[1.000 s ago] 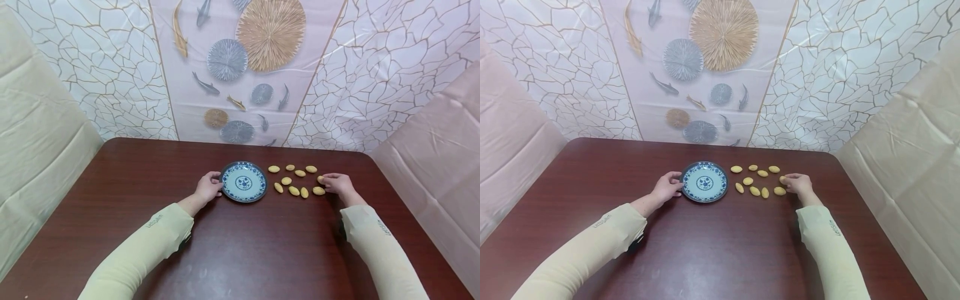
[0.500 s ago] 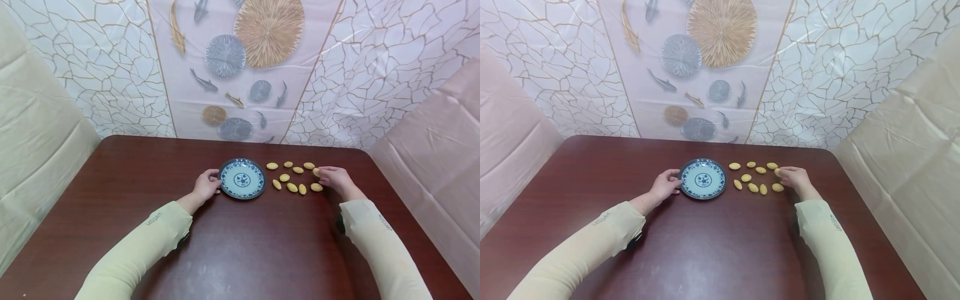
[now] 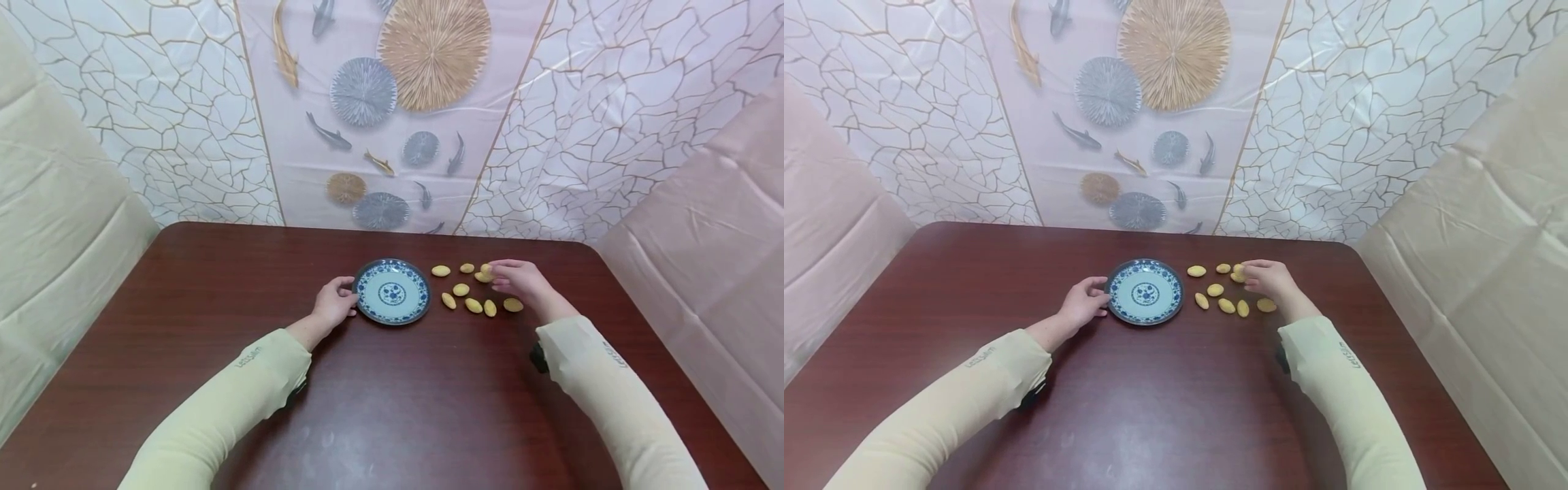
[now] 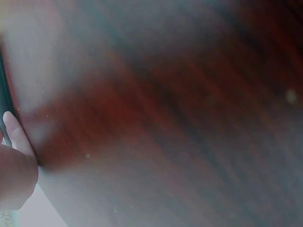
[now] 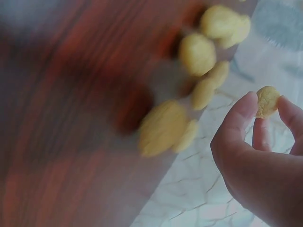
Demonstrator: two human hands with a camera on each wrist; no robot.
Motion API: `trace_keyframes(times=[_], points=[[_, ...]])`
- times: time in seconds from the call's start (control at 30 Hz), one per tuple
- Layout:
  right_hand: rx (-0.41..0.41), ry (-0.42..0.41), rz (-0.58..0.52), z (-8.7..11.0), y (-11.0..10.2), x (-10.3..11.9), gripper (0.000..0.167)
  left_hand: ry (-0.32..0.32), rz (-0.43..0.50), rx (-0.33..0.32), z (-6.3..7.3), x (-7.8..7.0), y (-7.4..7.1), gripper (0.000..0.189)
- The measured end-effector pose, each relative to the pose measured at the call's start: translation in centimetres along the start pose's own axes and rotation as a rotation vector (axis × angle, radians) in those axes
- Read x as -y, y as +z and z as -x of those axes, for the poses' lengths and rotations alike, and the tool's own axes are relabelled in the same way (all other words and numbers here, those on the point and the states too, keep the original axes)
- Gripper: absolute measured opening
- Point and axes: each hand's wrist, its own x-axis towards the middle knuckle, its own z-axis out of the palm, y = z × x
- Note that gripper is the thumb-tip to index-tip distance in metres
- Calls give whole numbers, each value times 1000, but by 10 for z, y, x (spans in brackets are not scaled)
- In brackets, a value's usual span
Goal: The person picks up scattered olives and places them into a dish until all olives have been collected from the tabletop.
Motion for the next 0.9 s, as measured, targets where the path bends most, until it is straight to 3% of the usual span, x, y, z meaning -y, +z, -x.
trace_keyframes(times=[0.5, 0.73, 0.9], points=[[106, -49, 136, 5, 54, 27, 43, -8, 23, 4, 2, -1, -1, 41], [154, -63, 174, 0, 81, 29, 41, 20, 40, 13, -5, 9, -1, 39], [178, -41, 196, 0, 100, 29, 38, -25, 24, 13, -2, 2, 0, 41]])
